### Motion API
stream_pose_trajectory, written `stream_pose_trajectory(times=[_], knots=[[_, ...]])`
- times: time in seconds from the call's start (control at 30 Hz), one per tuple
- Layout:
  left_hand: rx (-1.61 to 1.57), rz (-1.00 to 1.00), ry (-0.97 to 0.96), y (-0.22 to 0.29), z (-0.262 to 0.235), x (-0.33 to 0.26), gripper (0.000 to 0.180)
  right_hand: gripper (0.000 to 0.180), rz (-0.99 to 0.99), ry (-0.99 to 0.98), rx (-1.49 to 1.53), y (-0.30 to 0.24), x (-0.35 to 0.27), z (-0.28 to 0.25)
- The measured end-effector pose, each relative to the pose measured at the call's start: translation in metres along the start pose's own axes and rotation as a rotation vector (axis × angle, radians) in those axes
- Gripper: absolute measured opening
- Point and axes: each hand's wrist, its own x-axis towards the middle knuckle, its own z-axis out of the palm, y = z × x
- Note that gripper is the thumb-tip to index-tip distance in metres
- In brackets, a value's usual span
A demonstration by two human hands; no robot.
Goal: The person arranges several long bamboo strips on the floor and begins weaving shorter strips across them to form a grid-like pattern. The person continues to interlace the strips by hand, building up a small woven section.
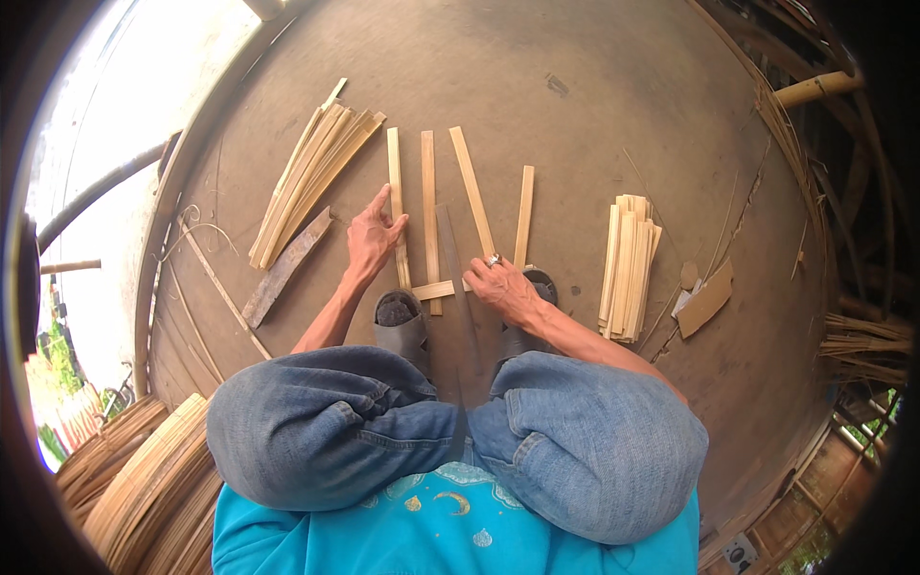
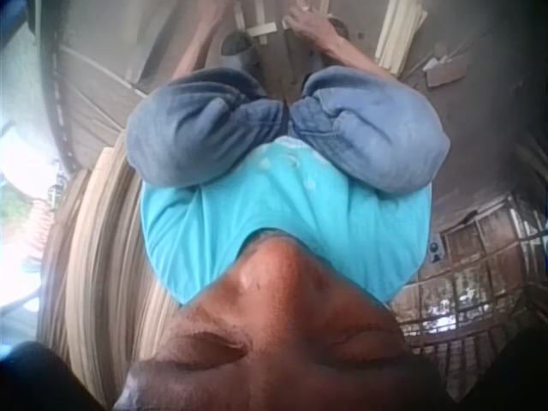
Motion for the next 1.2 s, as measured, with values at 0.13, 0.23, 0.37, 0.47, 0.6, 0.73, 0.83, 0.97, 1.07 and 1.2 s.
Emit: stream_pose_trajectory(times=[0.13, 0.23, 0.37, 0.47, 0.6, 0.73, 0.83, 0.97, 1.07, 1.2], knots=[[-0.033, 0.012, 0.021, -0.001, 0.002, 0.003, 0.072, 0.014, 0.015, 0.013, 0.031, -0.001, -0.002, 0.004], [-0.083, -0.001, 0.002, 0.002, 0.002, 0.006, 0.071, 0.015, 0.019, 0.042, 0.05, 0.0, -0.004, 0.011], [-0.145, -0.021, -0.013, 0.005, 0.002, 0.006, 0.07, 0.02, 0.055, 0.07, 0.105, -0.002, -0.006, 0.012], [-0.221, -0.074, -0.026, 0.007, -0.001, 0.005, 0.069, 0.024, 0.081, 0.075, 0.144, -0.001, -0.006, 0.012], [-0.213, -0.055, -0.001, 0.007, -0.007, 0.004, 0.068, 0.026, 0.102, 0.096, 0.171, -0.003, -0.007, 0.013], [-0.27, -0.075, 0.007, 0.0, -0.012, 0.001, 0.07, 0.029, 0.08, 0.143, 0.215, -0.004, -0.009, 0.015], [-0.235, -0.045, 0.041, -0.002, -0.012, -0.001, 0.069, 0.034, 0.082, 0.132, 0.223, -0.007, -0.007, 0.016], [-0.289, -0.095, -0.008, 0.012, -0.009, 0.001, 0.068, 0.035, 0.085, 0.068, 0.215, -0.008, -0.01, 0.019], [-0.271, -0.003, -0.006, 0.016, 0.006, 0.015, 0.067, 0.034, 0.115, 0.035, 0.213, -0.01, -0.024, 0.022], [-0.226, -0.057, -0.029, 0.016, -0.004, 0.01, 0.067, 0.039, 0.096, 0.08, 0.232, -0.014, -0.016, 0.017]])
